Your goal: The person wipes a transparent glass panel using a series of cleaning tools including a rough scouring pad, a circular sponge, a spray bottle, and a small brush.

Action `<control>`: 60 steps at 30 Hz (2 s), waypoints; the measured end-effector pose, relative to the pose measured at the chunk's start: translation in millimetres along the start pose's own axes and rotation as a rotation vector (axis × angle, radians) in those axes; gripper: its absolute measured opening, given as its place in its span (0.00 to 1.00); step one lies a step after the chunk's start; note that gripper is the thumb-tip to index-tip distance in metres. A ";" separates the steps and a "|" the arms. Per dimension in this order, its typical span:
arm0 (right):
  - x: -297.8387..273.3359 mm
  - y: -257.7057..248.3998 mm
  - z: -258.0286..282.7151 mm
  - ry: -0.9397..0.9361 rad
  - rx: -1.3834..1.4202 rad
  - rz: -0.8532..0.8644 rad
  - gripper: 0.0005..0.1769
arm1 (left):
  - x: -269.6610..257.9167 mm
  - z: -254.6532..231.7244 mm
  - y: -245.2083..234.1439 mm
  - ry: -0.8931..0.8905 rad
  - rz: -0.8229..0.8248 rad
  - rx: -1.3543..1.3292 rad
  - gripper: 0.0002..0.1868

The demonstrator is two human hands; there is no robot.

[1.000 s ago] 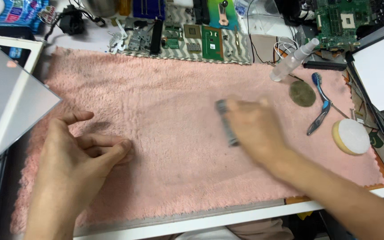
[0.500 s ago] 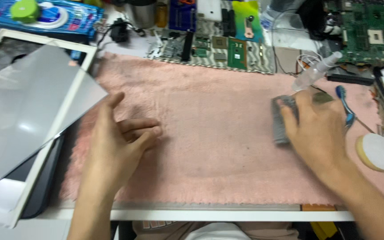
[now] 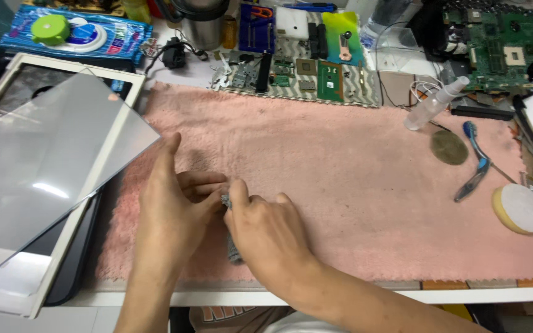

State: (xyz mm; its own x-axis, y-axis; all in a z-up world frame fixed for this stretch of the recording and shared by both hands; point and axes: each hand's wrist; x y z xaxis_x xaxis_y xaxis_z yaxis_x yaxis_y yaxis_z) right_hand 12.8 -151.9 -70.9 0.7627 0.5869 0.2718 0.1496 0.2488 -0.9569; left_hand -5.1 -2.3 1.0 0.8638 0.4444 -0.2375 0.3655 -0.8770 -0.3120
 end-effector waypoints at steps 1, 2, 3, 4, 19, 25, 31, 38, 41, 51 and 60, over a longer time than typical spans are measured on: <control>-0.3 0.9 -1.4 0.010 -0.010 0.001 0.17 | -0.6 -0.6 -0.6 0.004 0.013 -0.004 0.62; -0.9 1.3 -3.7 0.021 -0.042 0.052 0.16 | -1.4 -1.6 -0.4 -0.015 0.011 -0.044 0.62; -1.1 1.6 -7.6 0.033 -0.077 0.100 0.16 | -1.5 -3.3 1.1 -0.031 0.010 -0.085 0.63; -0.2 -9.2 -16.8 0.045 -0.087 0.098 0.16 | 0.3 -3.5 1.7 -0.024 0.024 -0.089 0.63; -82.6 -59.1 -280.9 0.520 -0.387 0.251 0.19 | 6.6 1.0 5.1 -0.080 0.000 -0.133 0.55; -74.7 -123.7 -273.9 0.551 -0.309 0.306 0.13 | 0.1 -25.3 -10.4 -0.174 0.031 -0.226 0.53; -99.6 -152.0 -325.5 0.884 0.130 -0.019 0.26 | -3.5 -29.8 -28.0 -0.165 0.034 -0.242 0.47; -129.6 -123.6 -398.9 0.923 0.405 -0.224 0.23 | 2.3 -13.4 -23.7 -0.086 -0.032 -0.182 0.51; -114.4 -128.4 -382.9 0.931 0.546 -0.244 0.16 | 2.5 -13.7 -21.2 -0.118 -0.031 -0.201 0.46; -145.8 -29.3 -555.1 0.827 0.916 -0.578 0.27 | 17.8 8.3 -15.9 -0.132 0.092 -0.546 0.32; -138.7 6.0 -538.4 0.622 0.833 -0.623 0.27 | 21.1 9.5 -13.4 -0.192 0.151 -0.555 0.34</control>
State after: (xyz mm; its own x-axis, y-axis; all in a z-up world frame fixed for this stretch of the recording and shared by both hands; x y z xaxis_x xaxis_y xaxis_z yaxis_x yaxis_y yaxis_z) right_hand 246.8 -646.6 -169.3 0.9105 -0.2231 0.3482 0.3221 0.9106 -0.2589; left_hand 5.0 20.5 -8.6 0.8611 0.2873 -0.4195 0.4147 -0.8743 0.2523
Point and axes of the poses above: each hand's wrist, its own x-axis towards the middle knuckle, its own y-axis out of the palm, z = x × y, and after that the axes turned 1 degree about y, right-handed
